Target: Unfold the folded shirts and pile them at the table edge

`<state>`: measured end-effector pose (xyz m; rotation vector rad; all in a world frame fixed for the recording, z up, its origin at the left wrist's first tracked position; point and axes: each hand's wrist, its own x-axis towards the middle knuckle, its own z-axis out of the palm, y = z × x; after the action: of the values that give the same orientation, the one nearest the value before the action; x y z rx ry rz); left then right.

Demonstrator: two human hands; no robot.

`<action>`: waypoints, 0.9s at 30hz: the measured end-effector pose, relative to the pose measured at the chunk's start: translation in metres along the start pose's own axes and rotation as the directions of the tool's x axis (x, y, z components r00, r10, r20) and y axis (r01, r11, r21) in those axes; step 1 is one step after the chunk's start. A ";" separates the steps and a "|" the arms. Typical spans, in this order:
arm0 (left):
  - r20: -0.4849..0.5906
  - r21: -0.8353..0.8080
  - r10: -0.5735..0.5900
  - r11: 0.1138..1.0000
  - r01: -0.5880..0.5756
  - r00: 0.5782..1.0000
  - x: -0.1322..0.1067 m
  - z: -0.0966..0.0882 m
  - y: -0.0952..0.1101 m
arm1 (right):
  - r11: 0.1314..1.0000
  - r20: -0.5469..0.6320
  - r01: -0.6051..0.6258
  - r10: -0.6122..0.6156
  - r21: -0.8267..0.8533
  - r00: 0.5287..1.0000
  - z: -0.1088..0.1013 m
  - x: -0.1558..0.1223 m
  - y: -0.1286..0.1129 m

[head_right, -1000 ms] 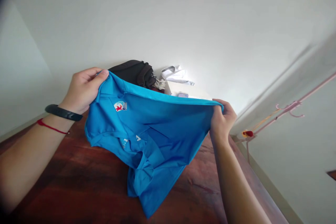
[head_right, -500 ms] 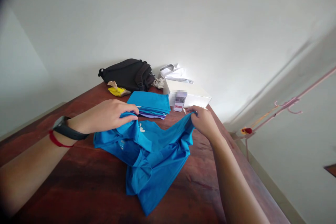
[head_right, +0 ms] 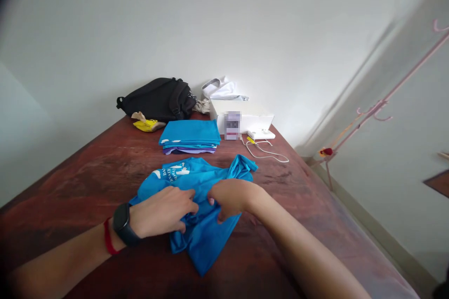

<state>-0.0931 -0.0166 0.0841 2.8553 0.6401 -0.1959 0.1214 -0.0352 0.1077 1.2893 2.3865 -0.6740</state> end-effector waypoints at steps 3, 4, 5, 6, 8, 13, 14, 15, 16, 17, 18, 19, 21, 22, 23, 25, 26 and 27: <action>-0.021 0.056 -0.012 0.998 0.013 1.000 -0.002 -0.010 -0.008 | 0.998 -0.025 0.008 -0.009 -0.060 1.000 0.010 0.021 0.012; -0.039 0.069 -0.011 0.998 0.013 0.999 -0.004 -0.018 -0.012 | 0.997 -0.036 0.039 -0.041 -0.059 0.999 0.011 0.024 0.016; -0.067 0.076 -0.023 0.997 0.028 0.998 -0.007 -0.027 -0.016 | 0.996 -0.054 0.070 -0.073 -0.051 0.996 0.011 0.026 0.020; -0.099 0.080 -0.051 0.995 0.059 0.994 -0.012 -0.037 -0.021 | 0.995 -0.076 0.092 -0.095 -0.039 0.993 0.009 0.025 0.025; -0.206 0.085 -0.141 0.983 0.161 0.968 -0.024 -0.060 -0.033 | 0.996 -0.136 0.090 -0.091 -0.012 0.987 0.004 0.020 0.035; -0.645 0.068 -0.341 0.866 0.496 0.684 -0.065 -0.108 -0.060 | 0.990 -0.259 -0.117 0.134 0.079 0.956 -0.009 -0.005 0.073; -0.731 0.023 -0.368 0.828 0.560 0.575 -0.072 -0.114 -0.061 | 0.982 -0.273 -0.144 0.173 0.125 0.946 -0.009 -0.009 0.082; -0.803 -0.035 -0.381 0.797 0.602 0.458 -0.078 -0.118 -0.062 | 0.974 -0.296 -0.154 0.199 0.168 0.934 -0.010 -0.012 0.090; -0.860 -0.093 -0.376 0.780 0.619 0.345 -0.082 -0.121 -0.060 | 0.966 -0.309 -0.167 0.222 0.196 0.925 -0.010 -0.013 0.098; -0.899 -0.131 -0.352 0.782 0.610 0.259 -0.085 -0.122 -0.057 | 0.959 -0.330 -0.187 0.250 0.213 0.910 -0.011 -0.014 0.103; -0.924 -0.142 -0.318 0.801 0.582 0.212 -0.086 -0.122 -0.053 | 0.954 -0.371 -0.203 0.274 0.219 0.887 -0.013 -0.015 0.106; -0.939 -0.127 -0.276 0.833 0.538 0.205 -0.084 -0.120 -0.048 | 0.952 -0.431 -0.213 0.290 0.218 0.855 -0.015 -0.015 0.105; -0.939 -0.082 -0.208 0.909 0.409 0.275 -0.079 -0.114 -0.035 | 0.963 -0.598 -0.161 0.261 0.217 0.758 -0.020 -0.016 0.093; -0.923 -0.084 -0.197 0.942 0.323 0.332 -0.075 -0.111 -0.029 | 0.973 -0.674 -0.091 0.212 0.211 0.708 -0.022 -0.016 0.082; -0.901 -0.116 -0.198 0.967 0.225 0.387 -0.071 -0.107 -0.022 | 0.977 -0.720 0.007 0.151 0.211 0.677 -0.023 -0.016 0.069; -0.854 -0.244 -0.232 0.969 0.036 0.466 -0.065 -0.100 -0.009 | 0.935 -0.714 0.259 -0.008 0.243 0.700 -0.021 -0.014 0.038; -0.827 -0.320 -0.261 0.947 -0.035 0.498 -0.063 -0.096 -0.003 | 0.883 -0.689 0.376 -0.086 0.283 0.720 -0.019 -0.012 0.022; -0.798 -0.393 -0.290 0.915 -0.092 0.528 -0.062 -0.093 0.003 | 0.814 -0.675 0.481 -0.155 0.326 0.721 -0.015 -0.009 0.008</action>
<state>-0.1397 -0.0226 0.1851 2.3368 0.8644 1.2701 0.1316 -0.0295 0.1229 1.4539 3.2004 -1.1637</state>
